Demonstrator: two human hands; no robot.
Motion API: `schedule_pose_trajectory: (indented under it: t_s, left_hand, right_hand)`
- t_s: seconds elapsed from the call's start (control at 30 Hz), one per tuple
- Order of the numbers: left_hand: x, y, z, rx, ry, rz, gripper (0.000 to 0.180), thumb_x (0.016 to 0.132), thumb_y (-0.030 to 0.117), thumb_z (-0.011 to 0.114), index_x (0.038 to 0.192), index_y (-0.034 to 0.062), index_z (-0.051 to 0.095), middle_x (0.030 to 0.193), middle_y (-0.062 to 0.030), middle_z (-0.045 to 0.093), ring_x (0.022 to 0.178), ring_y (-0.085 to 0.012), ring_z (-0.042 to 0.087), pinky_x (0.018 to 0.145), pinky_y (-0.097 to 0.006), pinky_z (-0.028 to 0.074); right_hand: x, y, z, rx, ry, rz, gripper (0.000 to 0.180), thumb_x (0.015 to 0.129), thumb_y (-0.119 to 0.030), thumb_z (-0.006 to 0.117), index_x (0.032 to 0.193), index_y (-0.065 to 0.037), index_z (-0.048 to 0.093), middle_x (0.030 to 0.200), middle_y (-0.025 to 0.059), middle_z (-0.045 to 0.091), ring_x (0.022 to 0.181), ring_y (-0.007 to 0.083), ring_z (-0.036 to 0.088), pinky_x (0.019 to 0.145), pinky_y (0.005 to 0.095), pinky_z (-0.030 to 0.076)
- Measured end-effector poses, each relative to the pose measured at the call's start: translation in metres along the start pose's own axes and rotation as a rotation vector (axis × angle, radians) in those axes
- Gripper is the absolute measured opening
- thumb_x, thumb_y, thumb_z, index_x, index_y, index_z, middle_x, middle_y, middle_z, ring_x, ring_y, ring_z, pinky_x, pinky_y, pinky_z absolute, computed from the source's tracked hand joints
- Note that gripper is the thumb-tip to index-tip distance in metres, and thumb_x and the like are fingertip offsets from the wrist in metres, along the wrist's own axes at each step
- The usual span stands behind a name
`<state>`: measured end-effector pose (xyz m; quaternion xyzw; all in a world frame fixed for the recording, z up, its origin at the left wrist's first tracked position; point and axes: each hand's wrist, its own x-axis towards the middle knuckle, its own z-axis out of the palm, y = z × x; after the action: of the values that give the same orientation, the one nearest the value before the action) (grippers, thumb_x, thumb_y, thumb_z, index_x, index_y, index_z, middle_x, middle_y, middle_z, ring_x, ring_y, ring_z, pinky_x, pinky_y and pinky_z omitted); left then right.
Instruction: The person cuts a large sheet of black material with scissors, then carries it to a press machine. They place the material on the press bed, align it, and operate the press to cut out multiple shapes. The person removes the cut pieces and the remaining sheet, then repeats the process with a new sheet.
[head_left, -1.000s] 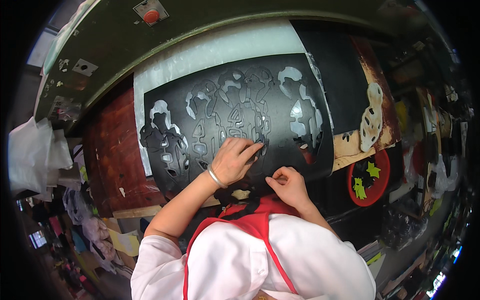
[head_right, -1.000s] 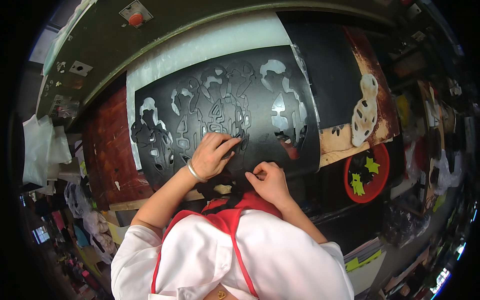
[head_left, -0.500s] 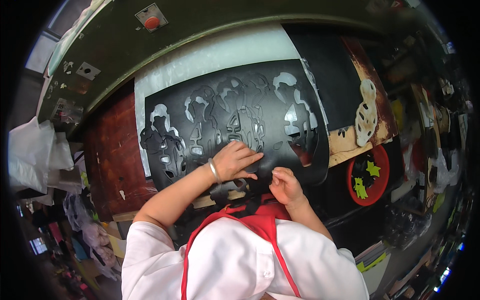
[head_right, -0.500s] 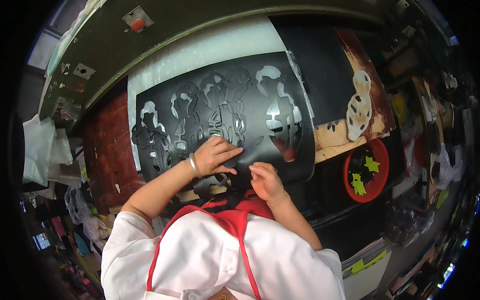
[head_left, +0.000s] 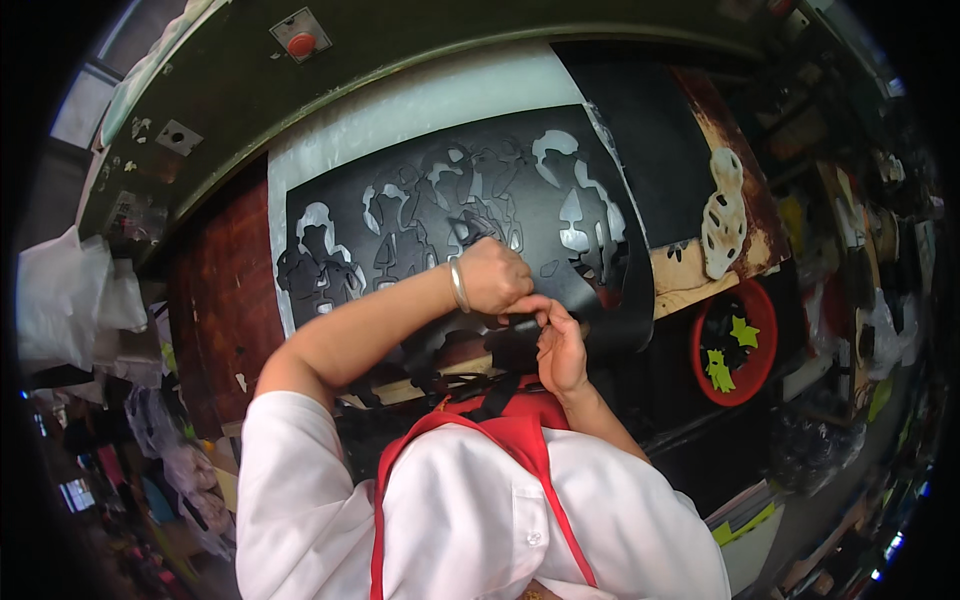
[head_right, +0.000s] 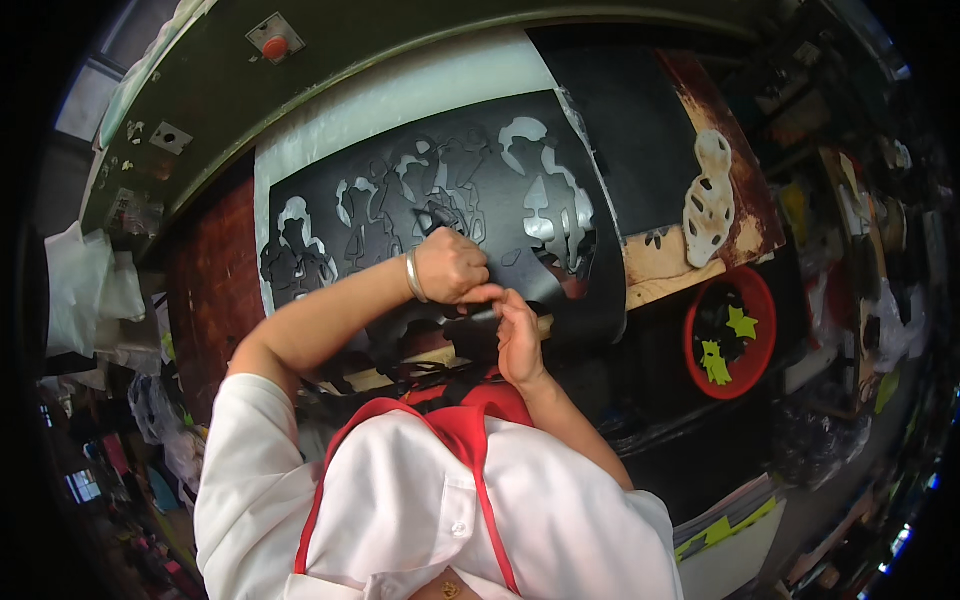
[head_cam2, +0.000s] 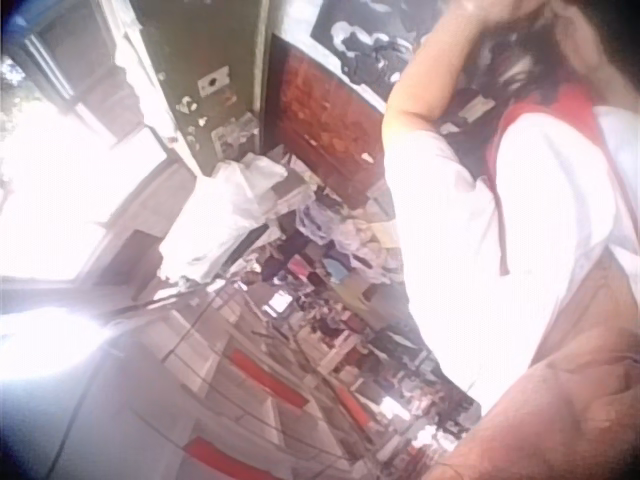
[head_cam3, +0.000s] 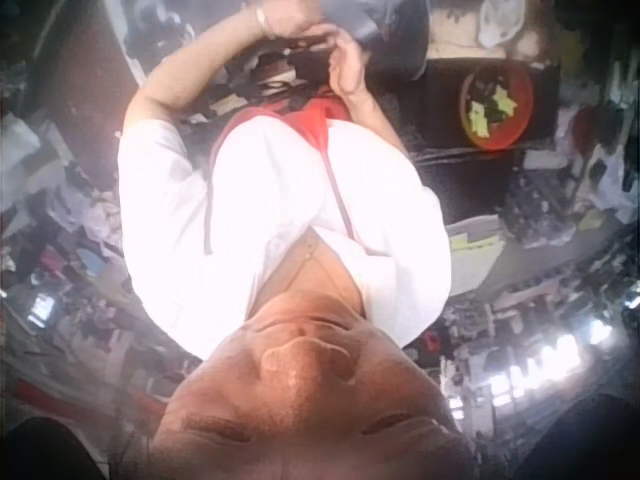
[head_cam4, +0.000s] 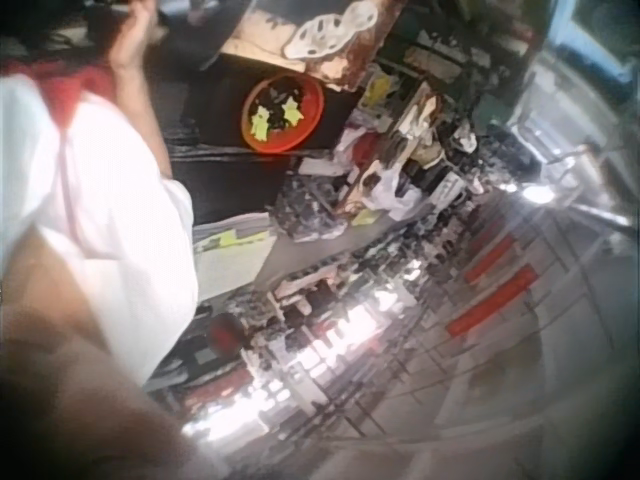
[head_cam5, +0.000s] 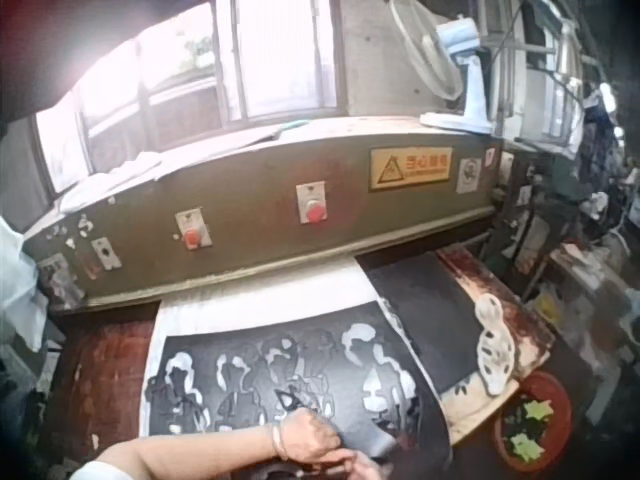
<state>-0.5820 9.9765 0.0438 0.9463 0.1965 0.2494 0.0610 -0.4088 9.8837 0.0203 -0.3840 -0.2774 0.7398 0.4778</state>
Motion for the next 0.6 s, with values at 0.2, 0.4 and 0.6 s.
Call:
schedule_pose_trajectory:
  t_s: [0.2,0.4,0.6]
  left_hand:
    - [-0.001,0.002,0.020,0.203,0.462,-0.552,0.039,0.087,0.020,0.062,0.054,0.0011,0.055,0.048,-0.0129,0.050,0.039,-0.0277,0.051,0.040,-0.038,0.039]
    - [-0.018,-0.095,-0.081,-0.157,1.297,-1.599,0.064,0.096,0.045,0.049,0.059,-0.0072,0.054,0.049,-0.0122,0.045,0.054,-0.0132,0.042,0.048,-0.041,0.038]
    - [-0.072,-0.144,-0.265,0.072,1.683,-1.461,0.069,0.092,0.053,0.049,0.081,-0.0138,0.063,0.066,-0.0181,0.065,0.067,-0.0292,0.065,0.057,-0.039,0.052]
  right_hand:
    - [-0.007,0.011,0.018,-0.093,0.015,-0.171,0.025,0.078,0.004,0.058,0.072,-0.008,0.037,0.067,-0.0033,0.048,0.063,0.0025,0.044,0.052,0.0215,0.034]
    - [-0.004,0.005,0.020,-0.372,0.075,-0.274,0.035,0.086,0.000,0.067,0.069,-0.006,0.037,0.062,0.0033,0.056,0.071,0.0150,0.069,0.052,0.0225,0.044]
    - [0.015,0.008,-0.009,-0.791,0.088,-0.182,0.032,0.085,-0.005,0.070,0.067,-0.007,0.043,0.060,-0.0055,0.043,0.057,0.0026,0.042,0.048,0.0223,0.030]
